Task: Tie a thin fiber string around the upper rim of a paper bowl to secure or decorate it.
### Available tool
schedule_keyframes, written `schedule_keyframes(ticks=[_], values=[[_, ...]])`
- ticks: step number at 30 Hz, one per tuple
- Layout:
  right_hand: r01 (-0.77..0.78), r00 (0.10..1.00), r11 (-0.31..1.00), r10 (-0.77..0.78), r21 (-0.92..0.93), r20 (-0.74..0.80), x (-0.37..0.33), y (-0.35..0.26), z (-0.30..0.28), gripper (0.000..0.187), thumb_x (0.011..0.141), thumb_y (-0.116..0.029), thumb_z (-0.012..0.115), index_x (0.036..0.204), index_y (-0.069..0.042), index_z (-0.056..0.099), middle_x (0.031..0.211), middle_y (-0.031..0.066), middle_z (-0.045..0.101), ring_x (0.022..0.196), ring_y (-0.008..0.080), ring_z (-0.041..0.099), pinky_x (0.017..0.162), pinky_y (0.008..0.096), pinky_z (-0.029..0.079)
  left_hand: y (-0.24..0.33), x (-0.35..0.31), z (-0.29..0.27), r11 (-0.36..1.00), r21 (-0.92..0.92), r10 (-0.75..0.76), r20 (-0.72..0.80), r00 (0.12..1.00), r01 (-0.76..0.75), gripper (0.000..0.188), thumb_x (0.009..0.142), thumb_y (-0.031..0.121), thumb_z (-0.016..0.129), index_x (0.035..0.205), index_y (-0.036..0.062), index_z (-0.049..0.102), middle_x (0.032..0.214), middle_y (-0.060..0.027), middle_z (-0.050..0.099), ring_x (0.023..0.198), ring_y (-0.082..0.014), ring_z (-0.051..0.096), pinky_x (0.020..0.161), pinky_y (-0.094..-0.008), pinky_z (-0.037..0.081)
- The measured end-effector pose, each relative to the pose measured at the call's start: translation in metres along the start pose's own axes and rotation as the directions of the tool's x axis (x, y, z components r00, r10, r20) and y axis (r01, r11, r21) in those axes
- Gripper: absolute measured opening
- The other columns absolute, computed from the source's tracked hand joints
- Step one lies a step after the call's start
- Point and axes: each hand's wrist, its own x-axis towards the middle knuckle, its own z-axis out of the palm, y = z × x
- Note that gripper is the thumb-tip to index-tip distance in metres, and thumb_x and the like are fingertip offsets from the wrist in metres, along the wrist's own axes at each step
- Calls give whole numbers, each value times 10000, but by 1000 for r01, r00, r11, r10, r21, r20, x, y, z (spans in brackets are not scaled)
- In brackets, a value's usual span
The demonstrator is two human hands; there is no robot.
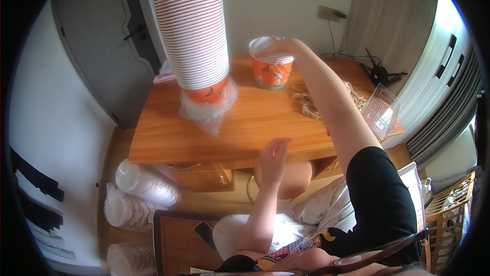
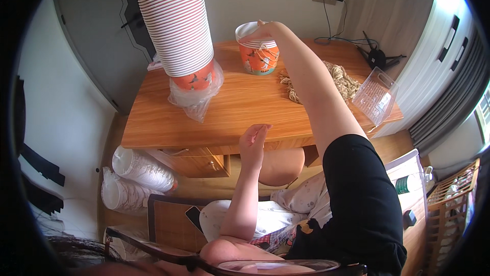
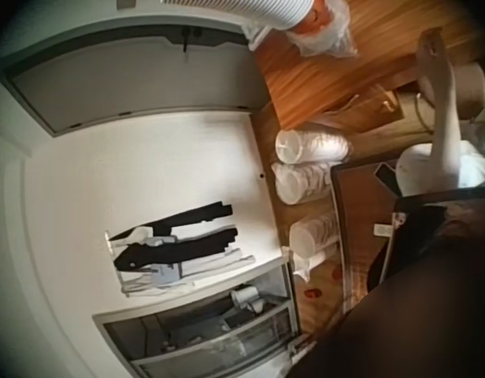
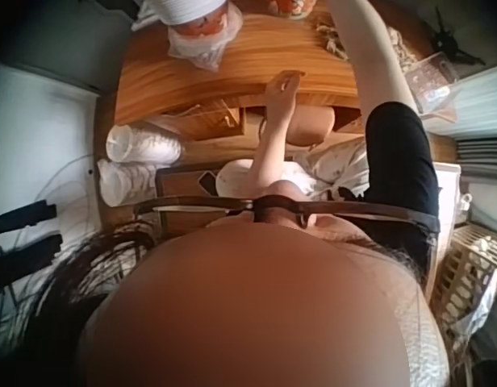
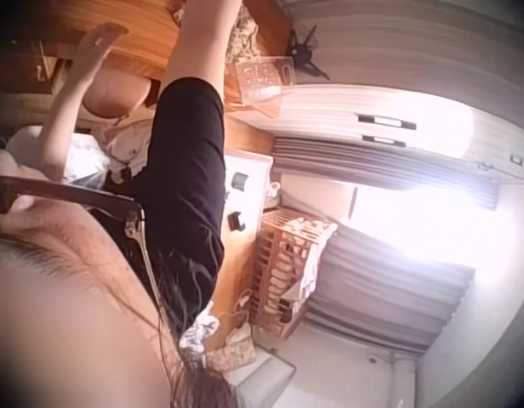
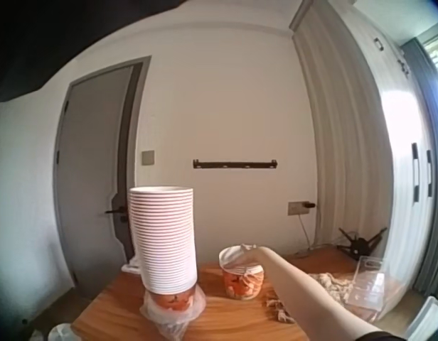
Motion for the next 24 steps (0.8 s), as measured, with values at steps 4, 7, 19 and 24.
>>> schedule_keyframes(ticks=[4, 7, 19, 24], values=[[-2, 1000, 1000, 2, -19, -5, 3, -7, 12, 1433, 431, -885, 664, 1546, -199, 83, 1585, 211, 13, 1465, 377, 55, 1141, 535, 192, 1, -1, -10, 999, -23, 36, -16, 999, -36, 155, 948, 122, 581, 986, 6, 677, 972, -43, 689, 915, -79, 602, 833, -224, 444], [27, 987, 991, -6, 134, -161, 7, 8, 3, 1372, 481, -911, 605, 1545, -206, 103, 1584, 212, 9, 1462, 389, 40, 1150, 545, 154, 7, -4, -13, 999, -23, 30, -14, 999, -30, 151, 946, 132, 588, 986, 19, 680, 975, -36, 690, 881, -65, 589, 779, -210, 436], [914, 119, 318, -803, -250, -584, -131, -172, -156, 602, 973, -338, 529, 1473, -117, 276, 1306, 245, 548, 1259, 300, 514, 1051, 413, 390, 25, -4, -11, 992, -37, 118, -8, 993, -118, 247, 952, 208, 562, 992, -3, 685, 958, -68, 704, 896, -126, 611, 816, -257, 453], [760, 511, 554, -832, -339, -213, -156, -222, -122, 433, 993, -435, 445, 1293, -157, 585, 1223, 48, 638, 1147, 217, 571, 1005, 354, 420, 33, -9, -23, 990, -65, 120, -29, 992, -121, 243, 948, 203, 567, 982, -6, 685, 942, -69, 699, 897, -132, 610, 817, -260, 453]])
